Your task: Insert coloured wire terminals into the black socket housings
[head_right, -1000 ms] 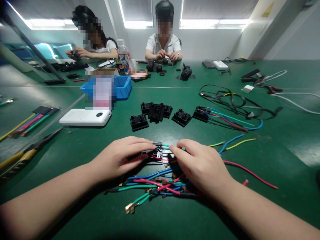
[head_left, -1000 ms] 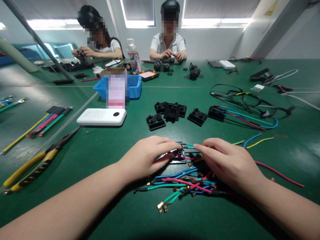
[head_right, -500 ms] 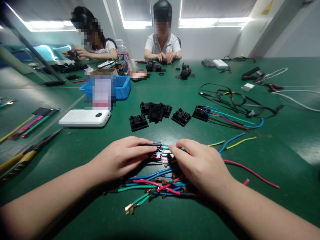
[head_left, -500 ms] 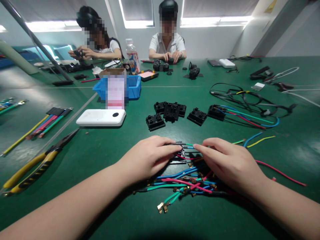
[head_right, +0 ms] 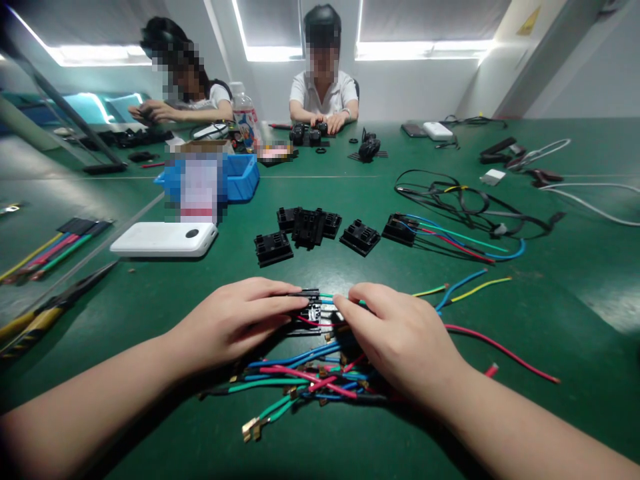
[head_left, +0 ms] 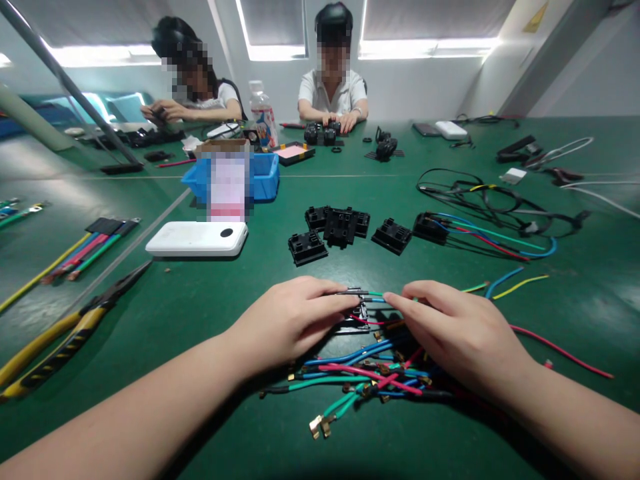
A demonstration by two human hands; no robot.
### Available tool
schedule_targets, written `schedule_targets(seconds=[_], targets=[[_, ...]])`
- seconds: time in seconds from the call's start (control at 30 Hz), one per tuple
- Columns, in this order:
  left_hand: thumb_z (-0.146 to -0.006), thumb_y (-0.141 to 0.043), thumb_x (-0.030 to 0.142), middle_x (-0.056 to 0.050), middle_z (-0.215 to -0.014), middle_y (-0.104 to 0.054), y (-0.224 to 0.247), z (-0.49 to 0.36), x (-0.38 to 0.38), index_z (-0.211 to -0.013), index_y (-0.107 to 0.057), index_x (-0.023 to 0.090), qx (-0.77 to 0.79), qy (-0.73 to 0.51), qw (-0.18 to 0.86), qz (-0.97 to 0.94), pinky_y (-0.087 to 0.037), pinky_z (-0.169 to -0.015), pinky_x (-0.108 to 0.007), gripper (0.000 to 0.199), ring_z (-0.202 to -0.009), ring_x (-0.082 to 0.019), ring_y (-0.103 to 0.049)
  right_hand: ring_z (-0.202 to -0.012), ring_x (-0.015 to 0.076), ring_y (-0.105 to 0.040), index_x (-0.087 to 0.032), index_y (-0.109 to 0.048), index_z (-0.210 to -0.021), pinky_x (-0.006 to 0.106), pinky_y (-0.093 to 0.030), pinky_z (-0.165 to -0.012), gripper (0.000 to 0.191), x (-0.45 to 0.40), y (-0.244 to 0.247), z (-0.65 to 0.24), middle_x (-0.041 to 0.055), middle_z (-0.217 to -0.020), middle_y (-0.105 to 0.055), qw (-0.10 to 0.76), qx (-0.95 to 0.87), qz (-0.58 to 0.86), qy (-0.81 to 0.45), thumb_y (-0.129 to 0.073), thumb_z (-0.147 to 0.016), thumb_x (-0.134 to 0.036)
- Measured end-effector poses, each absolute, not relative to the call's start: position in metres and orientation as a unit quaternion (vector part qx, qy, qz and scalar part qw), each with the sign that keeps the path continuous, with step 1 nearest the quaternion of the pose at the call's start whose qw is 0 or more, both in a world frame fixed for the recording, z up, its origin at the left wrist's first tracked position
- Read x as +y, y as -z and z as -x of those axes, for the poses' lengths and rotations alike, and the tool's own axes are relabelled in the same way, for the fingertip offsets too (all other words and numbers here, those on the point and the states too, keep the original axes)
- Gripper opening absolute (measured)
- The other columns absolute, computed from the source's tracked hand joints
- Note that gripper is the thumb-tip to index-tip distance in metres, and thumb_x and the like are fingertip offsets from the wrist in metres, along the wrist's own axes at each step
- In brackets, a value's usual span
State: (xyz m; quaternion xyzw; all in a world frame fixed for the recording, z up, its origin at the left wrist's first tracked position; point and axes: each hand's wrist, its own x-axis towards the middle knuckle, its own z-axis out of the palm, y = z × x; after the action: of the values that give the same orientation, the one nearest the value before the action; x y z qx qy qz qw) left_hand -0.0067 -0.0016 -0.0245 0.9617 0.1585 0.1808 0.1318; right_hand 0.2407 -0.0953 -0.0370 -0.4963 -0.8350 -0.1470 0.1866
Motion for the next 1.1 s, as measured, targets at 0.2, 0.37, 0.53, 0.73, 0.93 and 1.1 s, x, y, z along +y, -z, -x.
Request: schedule_targets(seconds=[0.2,0.37,0.53,0.73,0.93,1.1], targets=[[-0.093,-0.045,0.023,-0.009,-0.119,-0.064,0.0248,0.0080,-0.0019,-0.121,-0.059,0.020,0.156,-0.177,0.115,-0.965,-0.053,-0.082,-0.032,0.032,-0.100,-0.019,-0.062,-0.074,0.0165,-0.057,-0.017,-0.062,-0.113,0.025,-0.041,-0.061,0.029,-0.0956,0.0356,-0.2396,0.0087,-0.097,-0.065,0.183,-0.834,0.500,0.143,-0.044,-0.091,-0.013],[-0.093,-0.043,0.023,-0.009,-0.120,-0.064,0.0236,0.0077,-0.0015,-0.123,-0.058,0.021,0.153,-0.169,0.100,-0.969,-0.054,-0.081,-0.031,0.033,-0.100,-0.019,-0.062,-0.075,0.0177,-0.059,-0.016,-0.064,-0.111,0.025,-0.041,-0.061,0.029,-0.0953,0.0356,-0.2400,0.0096,-0.097,-0.065,0.177,-0.836,0.499,0.146,-0.044,-0.090,-0.013],[-0.093,-0.043,0.023,-0.009,-0.120,-0.063,0.0233,0.0074,-0.0020,-0.124,-0.057,0.021,0.153,-0.167,0.093,-0.970,-0.054,-0.081,-0.032,0.034,-0.100,-0.020,-0.062,-0.075,0.0191,-0.059,-0.015,-0.065,-0.110,0.027,-0.041,-0.060,0.029,-0.0946,0.0353,-0.2404,0.0101,-0.097,-0.065,0.176,-0.839,0.494,0.148,-0.045,-0.090,-0.012],[-0.093,-0.043,0.024,-0.010,-0.117,-0.064,0.0234,0.0069,-0.0023,-0.122,-0.059,0.020,0.150,-0.177,0.089,-0.969,-0.053,-0.080,-0.031,0.033,-0.099,-0.019,-0.062,-0.077,0.0193,-0.059,-0.016,-0.064,-0.113,0.027,-0.041,-0.061,0.030,-0.0947,0.0372,-0.2429,0.0105,-0.100,-0.065,0.170,-0.841,0.491,0.153,-0.044,-0.090,-0.015],[-0.093,-0.044,0.025,-0.009,-0.120,-0.063,0.0264,0.0080,-0.0016,-0.124,-0.057,0.023,0.155,-0.168,0.089,-0.970,-0.053,-0.082,-0.032,0.034,-0.101,-0.019,-0.061,-0.079,0.0187,-0.059,-0.017,-0.064,-0.112,0.026,-0.043,-0.062,0.029,-0.0951,0.0370,-0.2419,0.0103,-0.099,-0.065,0.179,-0.838,0.491,0.157,-0.046,-0.090,-0.014],[-0.093,-0.044,0.024,-0.009,-0.121,-0.062,0.0259,0.0083,-0.0026,-0.126,-0.056,0.023,0.160,-0.161,0.099,-0.969,-0.053,-0.083,-0.033,0.035,-0.102,-0.020,-0.061,-0.077,0.0178,-0.058,-0.017,-0.063,-0.112,0.026,-0.042,-0.061,0.028,-0.0946,0.0364,-0.2405,0.0095,-0.099,-0.065,0.177,-0.837,0.493,0.157,-0.046,-0.090,-0.013]])
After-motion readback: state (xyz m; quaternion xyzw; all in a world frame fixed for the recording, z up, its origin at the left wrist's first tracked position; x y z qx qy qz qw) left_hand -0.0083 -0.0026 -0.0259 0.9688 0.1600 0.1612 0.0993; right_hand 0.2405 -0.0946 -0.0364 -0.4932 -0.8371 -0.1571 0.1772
